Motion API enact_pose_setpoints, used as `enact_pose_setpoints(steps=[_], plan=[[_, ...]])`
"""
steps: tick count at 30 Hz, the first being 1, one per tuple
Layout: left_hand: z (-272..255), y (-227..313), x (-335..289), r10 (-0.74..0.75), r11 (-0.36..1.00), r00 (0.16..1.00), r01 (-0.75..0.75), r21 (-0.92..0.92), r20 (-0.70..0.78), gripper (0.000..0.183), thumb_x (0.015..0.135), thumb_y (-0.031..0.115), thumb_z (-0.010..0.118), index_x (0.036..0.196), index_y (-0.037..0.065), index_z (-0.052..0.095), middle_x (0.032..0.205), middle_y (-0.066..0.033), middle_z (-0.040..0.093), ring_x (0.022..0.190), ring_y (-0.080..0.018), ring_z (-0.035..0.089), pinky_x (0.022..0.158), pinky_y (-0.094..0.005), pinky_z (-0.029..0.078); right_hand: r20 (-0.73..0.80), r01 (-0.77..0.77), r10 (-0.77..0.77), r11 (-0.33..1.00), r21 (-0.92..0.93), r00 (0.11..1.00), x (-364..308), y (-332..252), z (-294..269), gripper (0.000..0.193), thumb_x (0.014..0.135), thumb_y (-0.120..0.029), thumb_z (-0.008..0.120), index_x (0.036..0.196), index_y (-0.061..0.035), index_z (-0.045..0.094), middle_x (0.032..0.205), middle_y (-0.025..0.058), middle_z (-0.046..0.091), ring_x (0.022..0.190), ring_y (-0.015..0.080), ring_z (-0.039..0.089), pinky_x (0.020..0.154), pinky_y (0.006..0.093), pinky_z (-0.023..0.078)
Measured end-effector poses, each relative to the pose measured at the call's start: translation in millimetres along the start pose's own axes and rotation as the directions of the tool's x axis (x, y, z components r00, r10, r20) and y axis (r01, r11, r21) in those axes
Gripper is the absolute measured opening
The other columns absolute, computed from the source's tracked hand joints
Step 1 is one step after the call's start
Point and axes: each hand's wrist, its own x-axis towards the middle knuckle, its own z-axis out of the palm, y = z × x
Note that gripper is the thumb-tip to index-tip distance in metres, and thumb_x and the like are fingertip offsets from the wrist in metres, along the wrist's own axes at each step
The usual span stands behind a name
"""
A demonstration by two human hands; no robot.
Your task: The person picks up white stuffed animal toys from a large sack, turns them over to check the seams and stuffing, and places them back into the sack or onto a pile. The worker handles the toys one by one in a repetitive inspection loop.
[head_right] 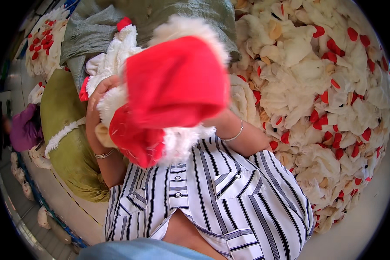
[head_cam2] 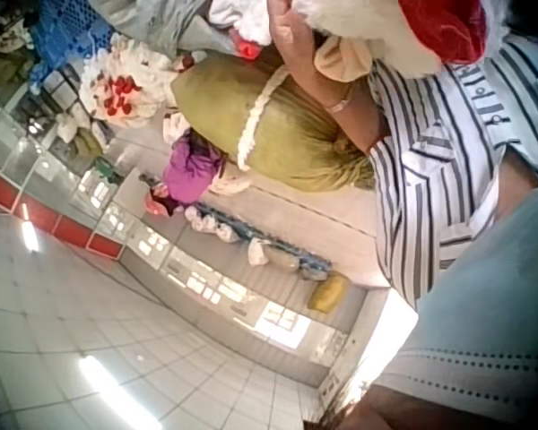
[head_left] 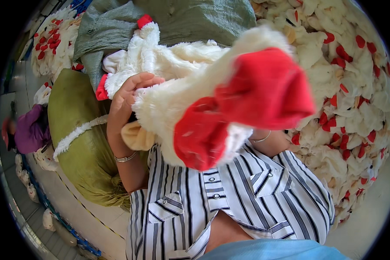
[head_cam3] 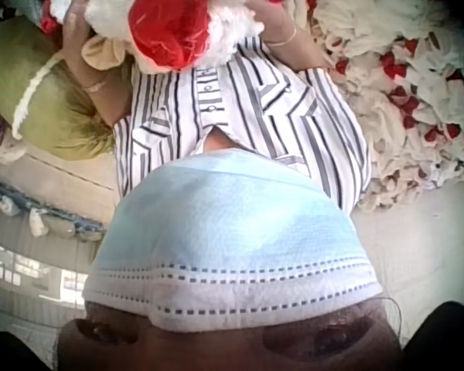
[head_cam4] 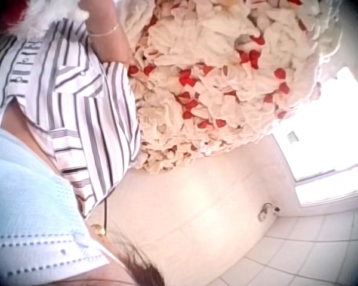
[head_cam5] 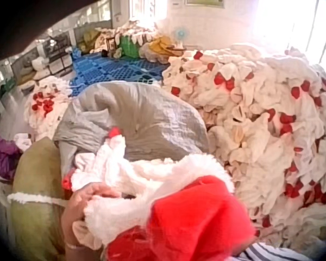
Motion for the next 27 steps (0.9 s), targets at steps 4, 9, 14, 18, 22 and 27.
enact_pose_setpoints(steps=[4,9,14,18,22,27], plan=[[-33.7,-41.7,-14.4,0.139,0.988,0.952,-0.117,0.097,-0.271,0.059,0.092,0.038,0.061,0.13,-0.005,0.049,0.119,-0.0144,0.061,0.104,-0.0195,0.061,0.089,-0.034,0.05,-0.013,0.079,-0.079,0.995,-0.053,0.997,2.9,-8.6,1.6,0.052,0.069,-0.01,0.077,0.117,-0.0007,0.058,0.121,0.0143,0.06,0.113,0.0267,0.057,0.097,0.037,0.046],[-51.2,-83.2,-21.5,0.23,0.929,0.973,-0.209,0.304,-0.032,0.059,0.094,0.037,0.061,0.133,-0.005,0.046,0.13,-0.0126,0.056,0.109,-0.0159,0.059,0.085,-0.0325,0.052,0.048,0.236,-0.231,0.934,-0.267,0.972,-0.8,-21.1,22.9,0.052,0.065,-0.01,0.077,0.112,-0.0002,0.058,0.122,0.0168,0.058,0.113,0.0328,0.055,0.097,0.0398,0.046],[-33.4,-58.6,-49.4,0.091,0.994,0.993,-0.086,0.065,-0.078,0.04,0.097,0.015,0.052,0.133,-0.001,0.043,0.122,-0.0133,0.057,0.108,-0.0194,0.058,0.088,-0.0337,0.051,0.508,0.37,-0.061,0.76,-0.535,0.859,-5.9,-7.4,48.5,0.06,0.064,-0.011,0.074,0.119,0.0019,0.053,0.129,0.0201,0.049,0.123,0.0379,0.044,0.104,0.042,0.038],[-55.2,-65.6,-47.7,0.129,0.785,0.99,-0.068,0.616,-0.055,0.039,0.091,0.007,0.055,0.128,-0.002,0.047,0.119,-0.0107,0.058,0.104,-0.0197,0.059,0.087,-0.0336,0.049,0.587,0.307,-0.003,0.854,-0.42,0.81,-6.8,-10.7,35.4,0.056,0.074,-0.018,0.072,0.122,0.0021,0.055,0.127,0.0186,0.052,0.124,0.0349,0.043,0.106,0.0413,0.036],[-114.5,-93.6,-85.4,0.034,0.665,0.999,-0.036,0.746,0.018,0.041,0.086,0.007,0.058,0.126,-0.001,0.051,0.118,-0.0089,0.061,0.102,-0.0184,0.06,0.088,-0.0314,0.049,0.339,0.117,-0.043,0.973,-0.201,0.94,1.3,13.3,23.5,0.042,0.082,-0.02,0.07,0.118,-0.0016,0.061,0.109,0.0135,0.065,0.101,0.029,0.059,0.091,0.0361,0.046],[-44.6,-49.9,-52.2,0.281,0.225,0.942,-0.252,0.941,0.186,0.044,0.076,0.012,0.067,0.116,0.0,0.057,0.108,-0.0168,0.062,0.095,-0.0302,0.059,0.084,-0.0353,0.047,0.059,0.097,-0.091,0.989,-0.108,0.994,-0.2,10.8,33.6,0.032,0.079,-0.016,0.074,0.105,-0.0013,0.063,0.096,0.0126,0.068,0.081,0.0211,0.063,0.08,0.0319,0.05]])
